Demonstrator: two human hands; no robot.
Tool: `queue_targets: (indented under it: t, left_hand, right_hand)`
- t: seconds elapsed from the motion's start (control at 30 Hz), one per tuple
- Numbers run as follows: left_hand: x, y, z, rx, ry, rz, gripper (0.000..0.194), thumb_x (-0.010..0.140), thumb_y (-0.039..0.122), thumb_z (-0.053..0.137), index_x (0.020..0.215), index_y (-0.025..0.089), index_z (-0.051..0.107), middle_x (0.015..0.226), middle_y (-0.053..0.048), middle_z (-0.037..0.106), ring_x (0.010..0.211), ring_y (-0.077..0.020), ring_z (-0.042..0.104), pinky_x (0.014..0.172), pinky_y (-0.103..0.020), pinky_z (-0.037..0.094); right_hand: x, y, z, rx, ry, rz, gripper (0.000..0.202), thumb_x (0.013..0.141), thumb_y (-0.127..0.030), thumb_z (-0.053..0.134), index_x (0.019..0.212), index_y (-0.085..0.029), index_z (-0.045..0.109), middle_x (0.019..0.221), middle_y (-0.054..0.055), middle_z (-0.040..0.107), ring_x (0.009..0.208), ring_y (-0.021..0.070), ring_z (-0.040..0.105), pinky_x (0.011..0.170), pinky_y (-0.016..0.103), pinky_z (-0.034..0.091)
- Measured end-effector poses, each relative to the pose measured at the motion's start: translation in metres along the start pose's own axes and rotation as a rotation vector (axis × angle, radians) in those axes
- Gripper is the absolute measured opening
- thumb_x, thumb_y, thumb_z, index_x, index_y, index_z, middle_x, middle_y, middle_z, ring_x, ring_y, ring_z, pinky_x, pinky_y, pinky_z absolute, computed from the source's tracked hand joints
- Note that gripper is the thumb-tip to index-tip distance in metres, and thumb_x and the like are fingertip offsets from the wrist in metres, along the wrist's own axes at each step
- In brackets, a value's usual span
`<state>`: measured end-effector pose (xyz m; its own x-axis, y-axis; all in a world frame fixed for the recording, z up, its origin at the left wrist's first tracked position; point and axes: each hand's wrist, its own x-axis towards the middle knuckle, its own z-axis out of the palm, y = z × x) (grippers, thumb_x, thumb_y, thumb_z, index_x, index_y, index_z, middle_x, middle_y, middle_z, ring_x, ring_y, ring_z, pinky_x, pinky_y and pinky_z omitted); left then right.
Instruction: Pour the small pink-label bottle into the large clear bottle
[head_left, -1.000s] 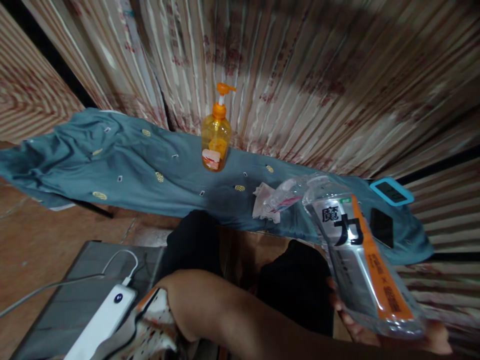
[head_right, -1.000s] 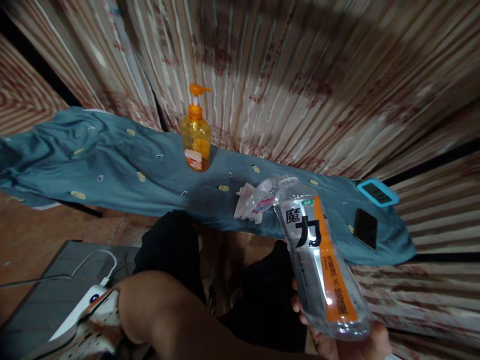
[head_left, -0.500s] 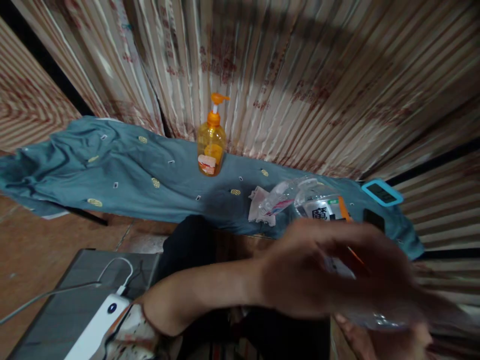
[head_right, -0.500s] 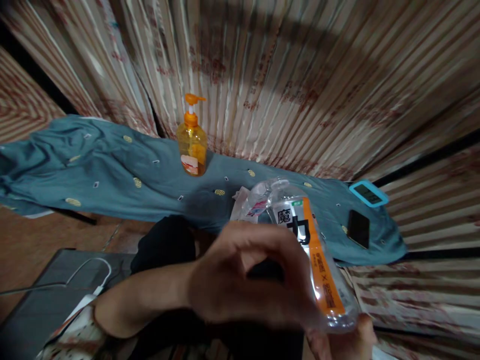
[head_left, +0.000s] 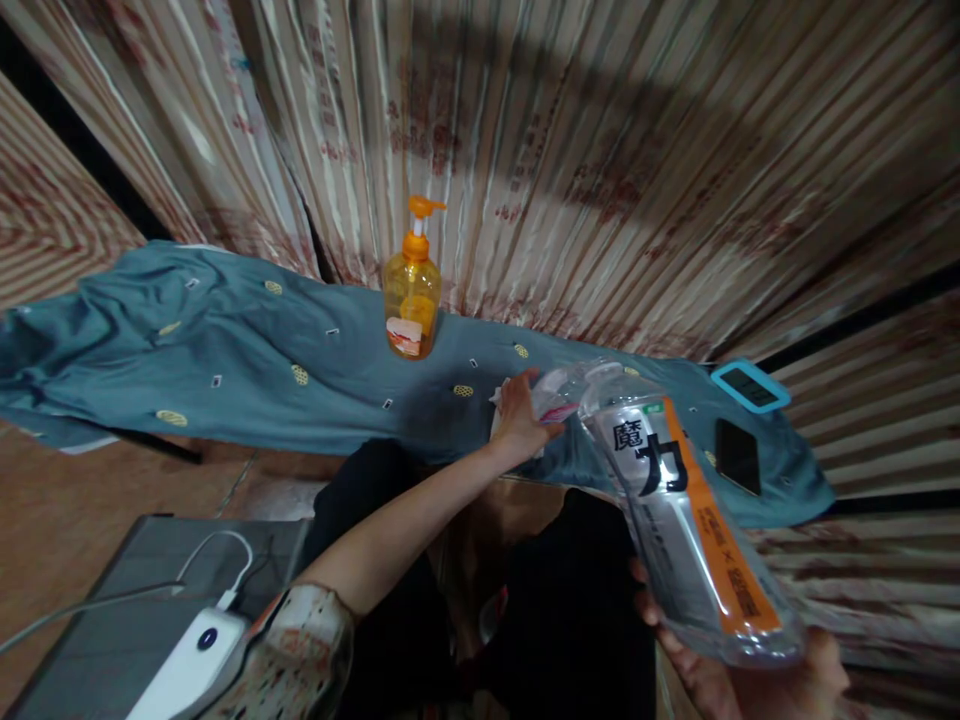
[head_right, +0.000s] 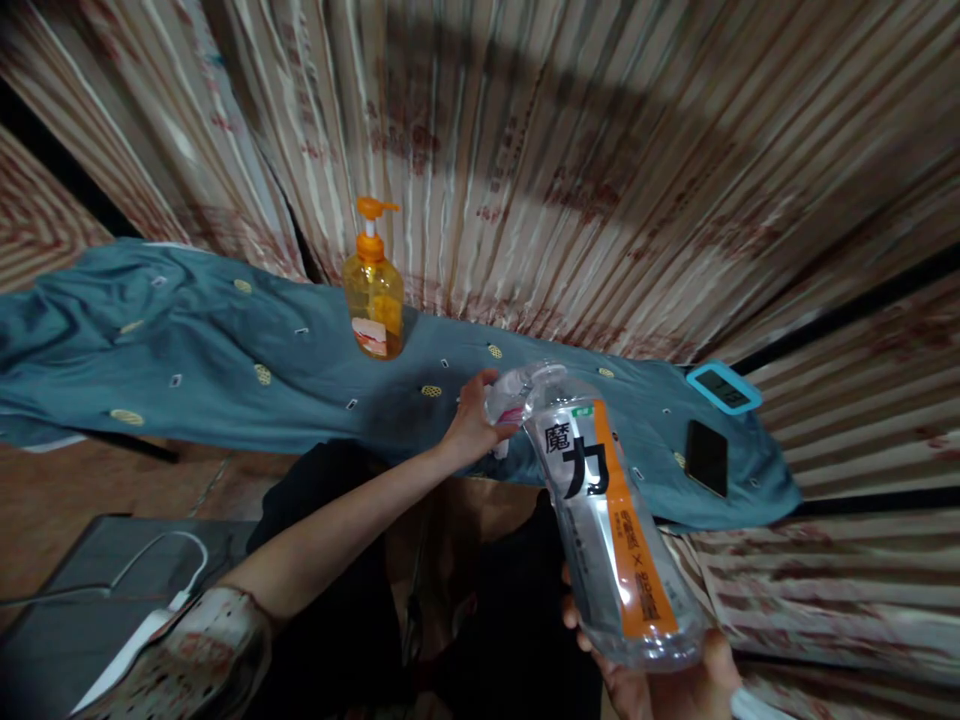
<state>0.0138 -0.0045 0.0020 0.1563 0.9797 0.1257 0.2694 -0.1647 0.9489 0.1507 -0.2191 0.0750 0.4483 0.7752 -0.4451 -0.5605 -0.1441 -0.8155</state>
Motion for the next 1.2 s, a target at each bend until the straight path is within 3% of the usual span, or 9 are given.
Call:
queue_targets:
  t: [0.13, 0.27, 0.5, 0.87, 1.03, 1.2]
  left_hand:
    - [0.004, -0.013, 0.002, 0.056, -0.049, 0.002, 0.076, 0.061, 0.015, 0.083, 0.128, 0.015, 0.045, 0.131, -0.016, 0.055, 0.127, -0.0325, 0.048, 0.108, -0.049, 0.036]
    - [0.01, -0.021, 0.004, 0.118, -0.08, 0.018, 0.069, 0.064, 0.015, 0.081, 0.125, 0.014, 0.049, 0.127, -0.015, 0.057, 0.123, -0.0325, 0.05, 0.105, -0.048, 0.039]
    - [0.016, -0.021, 0.006, 0.198, -0.089, 0.055, 0.061, 0.07, 0.022, 0.078, 0.124, 0.017, 0.05, 0.123, -0.011, 0.059, 0.118, -0.0309, 0.052, 0.102, -0.047, 0.041]
    - [0.02, -0.018, 0.004, 0.25, -0.117, 0.076, 0.054, 0.066, 0.022, 0.081, 0.114, 0.016, 0.057, 0.115, -0.009, 0.062, 0.114, -0.0313, 0.053, 0.1, -0.046, 0.042]
    - [0.022, -0.019, 0.003, 0.286, -0.132, 0.101, 0.052, 0.067, 0.025, 0.081, 0.112, 0.016, 0.057, 0.115, -0.01, 0.062, 0.115, -0.0311, 0.053, 0.1, -0.046, 0.042]
    - [0.023, -0.019, 0.002, 0.298, -0.131, 0.108, 0.05, 0.067, 0.025, 0.08, 0.111, 0.017, 0.057, 0.114, -0.01, 0.063, 0.113, -0.0307, 0.053, 0.098, -0.045, 0.043]
  right_hand:
    - [-0.002, -0.002, 0.004, -0.002, 0.035, 0.026, 0.073, 0.043, -0.062, 0.085, 0.102, -0.022, 0.069, 0.091, 0.018, 0.072, 0.07, 0.0316, 0.07, 0.049, 0.03, 0.056]
    - [-0.001, -0.003, 0.003, -0.039, -0.001, -0.038, 0.085, 0.037, -0.06, 0.09, 0.11, -0.022, 0.067, 0.088, 0.016, 0.072, 0.074, 0.0359, 0.07, 0.046, 0.033, 0.055]
    - [0.0, -0.006, -0.006, -0.051, -0.038, -0.01, 0.095, 0.042, -0.057, 0.09, 0.125, -0.022, 0.061, 0.095, 0.021, 0.071, 0.076, 0.036, 0.071, 0.048, 0.033, 0.054]
    - [-0.005, -0.007, -0.007, -0.035, -0.033, 0.029, 0.078, 0.045, -0.064, 0.088, 0.104, -0.018, 0.069, 0.091, 0.022, 0.071, 0.065, 0.0312, 0.07, 0.052, 0.033, 0.054]
    - [-0.007, -0.007, -0.004, -0.035, 0.005, 0.036, 0.094, 0.042, -0.066, 0.088, 0.118, -0.017, 0.064, 0.092, 0.023, 0.071, 0.066, 0.0331, 0.07, 0.051, 0.033, 0.053]
    - [-0.006, -0.007, -0.008, -0.003, 0.015, 0.037, 0.072, 0.042, -0.067, 0.088, 0.09, -0.015, 0.07, 0.091, 0.023, 0.071, 0.065, 0.0317, 0.07, 0.051, 0.032, 0.054]
